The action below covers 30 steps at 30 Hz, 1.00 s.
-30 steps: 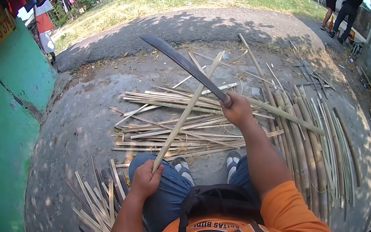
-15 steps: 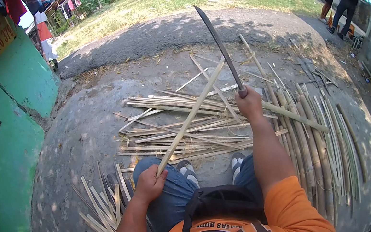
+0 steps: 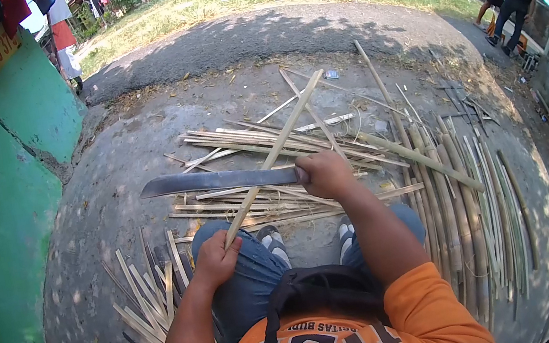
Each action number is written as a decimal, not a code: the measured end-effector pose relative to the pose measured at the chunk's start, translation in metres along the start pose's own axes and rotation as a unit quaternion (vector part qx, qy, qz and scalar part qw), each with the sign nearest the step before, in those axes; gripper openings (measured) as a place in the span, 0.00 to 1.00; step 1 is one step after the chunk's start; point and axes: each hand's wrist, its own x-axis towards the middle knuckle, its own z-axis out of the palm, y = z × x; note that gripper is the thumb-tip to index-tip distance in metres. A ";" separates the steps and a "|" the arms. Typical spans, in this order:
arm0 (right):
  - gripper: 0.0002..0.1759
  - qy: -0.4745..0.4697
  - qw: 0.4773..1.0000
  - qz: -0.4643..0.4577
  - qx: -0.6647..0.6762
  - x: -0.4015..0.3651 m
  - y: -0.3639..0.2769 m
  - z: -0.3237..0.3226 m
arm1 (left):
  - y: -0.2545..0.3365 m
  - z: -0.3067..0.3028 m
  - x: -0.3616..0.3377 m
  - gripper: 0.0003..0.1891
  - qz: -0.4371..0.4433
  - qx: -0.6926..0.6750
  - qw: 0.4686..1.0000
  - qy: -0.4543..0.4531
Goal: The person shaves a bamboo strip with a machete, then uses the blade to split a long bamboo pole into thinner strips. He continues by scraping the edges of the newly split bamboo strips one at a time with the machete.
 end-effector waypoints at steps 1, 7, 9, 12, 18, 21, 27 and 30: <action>0.04 0.002 1.000 0.002 -0.003 0.000 0.002 0.001 | 0.001 -0.001 0.000 0.18 -0.002 0.003 1.000 0.001; 0.07 -0.029 0.980 0.180 0.077 0.003 0.018 -0.013 | 0.001 0.001 0.002 0.18 -0.008 0.002 1.000 0.017; 0.08 -0.032 0.974 0.214 0.067 0.002 0.015 -0.020 | 0.003 0.002 0.003 0.18 -0.012 0.003 1.000 0.021; 0.08 -0.072 0.976 0.187 0.083 -0.001 -0.005 -0.028 | 0.008 0.003 0.002 0.18 -0.011 0.008 0.999 0.029; 0.09 -0.160 0.986 0.047 0.005 -0.008 -0.046 -0.004 | 0.002 0.012 -0.001 0.17 0.009 0.048 0.997 0.061; 0.09 -0.110 0.993 0.046 0.016 -0.007 -0.044 0.016 | 0.001 0.012 0.001 0.17 -0.007 0.044 0.997 0.063; 0.06 -0.053 0.998 0.022 0.020 -0.005 -0.035 0.034 | 0.002 0.011 0.002 0.18 -0.019 0.032 0.998 0.058; 0.07 -0.056 0.998 0.023 0.015 -0.006 -0.030 0.039 | 0.000 0.012 0.001 0.18 -0.009 0.042 0.997 0.062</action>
